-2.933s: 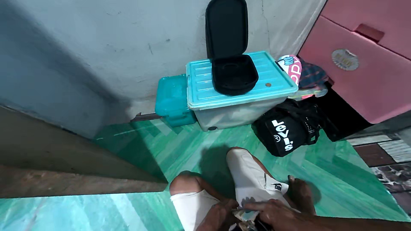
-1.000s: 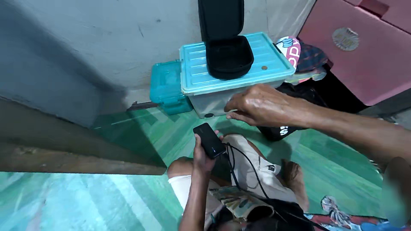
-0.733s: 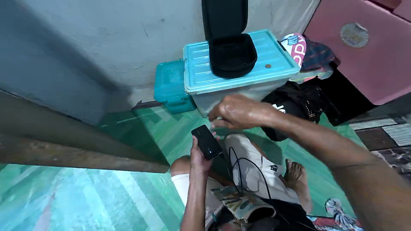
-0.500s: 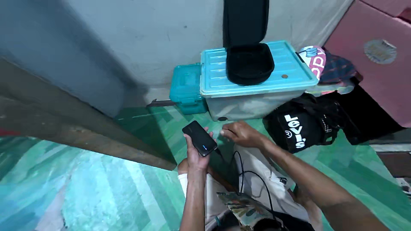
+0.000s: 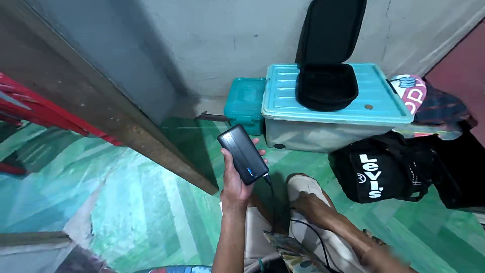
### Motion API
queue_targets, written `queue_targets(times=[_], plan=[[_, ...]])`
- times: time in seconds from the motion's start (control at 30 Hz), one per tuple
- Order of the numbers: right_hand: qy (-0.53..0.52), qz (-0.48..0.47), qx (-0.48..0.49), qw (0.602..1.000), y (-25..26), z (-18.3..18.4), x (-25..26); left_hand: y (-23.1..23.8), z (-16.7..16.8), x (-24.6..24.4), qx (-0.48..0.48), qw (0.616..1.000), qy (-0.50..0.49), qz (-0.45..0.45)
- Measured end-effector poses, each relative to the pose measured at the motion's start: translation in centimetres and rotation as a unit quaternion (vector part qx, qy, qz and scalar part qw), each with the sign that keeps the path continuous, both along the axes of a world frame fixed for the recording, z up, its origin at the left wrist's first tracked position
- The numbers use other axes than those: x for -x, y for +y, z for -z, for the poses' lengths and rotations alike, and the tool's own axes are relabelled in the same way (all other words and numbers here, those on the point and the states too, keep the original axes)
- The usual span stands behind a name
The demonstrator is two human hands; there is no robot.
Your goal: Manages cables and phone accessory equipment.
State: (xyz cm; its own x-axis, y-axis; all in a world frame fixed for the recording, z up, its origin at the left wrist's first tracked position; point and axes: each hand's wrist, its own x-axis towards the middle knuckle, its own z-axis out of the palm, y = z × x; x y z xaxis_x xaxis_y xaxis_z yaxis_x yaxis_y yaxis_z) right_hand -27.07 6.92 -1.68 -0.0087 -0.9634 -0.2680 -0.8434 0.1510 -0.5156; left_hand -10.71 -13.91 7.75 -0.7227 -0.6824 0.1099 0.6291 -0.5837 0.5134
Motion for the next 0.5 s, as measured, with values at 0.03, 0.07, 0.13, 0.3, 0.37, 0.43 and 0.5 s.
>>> queue_targets(times=[0.03,0.07,0.13,0.3,0.37,0.43,0.5], plan=[[0.016,0.023,0.033,0.999,0.6,-0.6,0.8,-0.1,-0.3,-0.1,0.015,1.000,0.000,-0.006],[0.028,0.048,0.041,0.998,1.2,-1.7,1.9,-0.1,-0.5,-0.3,0.027,1.000,0.000,-0.013],[0.051,0.105,0.049,0.992,2.8,-4.7,4.7,-0.1,-1.0,-0.6,0.038,0.999,0.002,-0.030],[0.205,0.310,-0.037,0.927,7.5,-10.1,10.2,0.2,-1.4,0.3,0.078,0.989,0.002,-0.129],[0.225,0.320,-0.135,0.910,8.4,-9.9,11.0,0.4,-1.3,0.9,0.087,0.983,0.004,-0.164],[0.223,0.312,-0.223,0.896,8.3,-9.0,10.8,1.0,-1.0,1.8,0.068,0.984,0.013,-0.163],[0.226,0.317,-0.293,0.873,7.4,-7.3,9.8,2.0,-0.2,2.9,0.041,0.988,0.002,-0.147]])
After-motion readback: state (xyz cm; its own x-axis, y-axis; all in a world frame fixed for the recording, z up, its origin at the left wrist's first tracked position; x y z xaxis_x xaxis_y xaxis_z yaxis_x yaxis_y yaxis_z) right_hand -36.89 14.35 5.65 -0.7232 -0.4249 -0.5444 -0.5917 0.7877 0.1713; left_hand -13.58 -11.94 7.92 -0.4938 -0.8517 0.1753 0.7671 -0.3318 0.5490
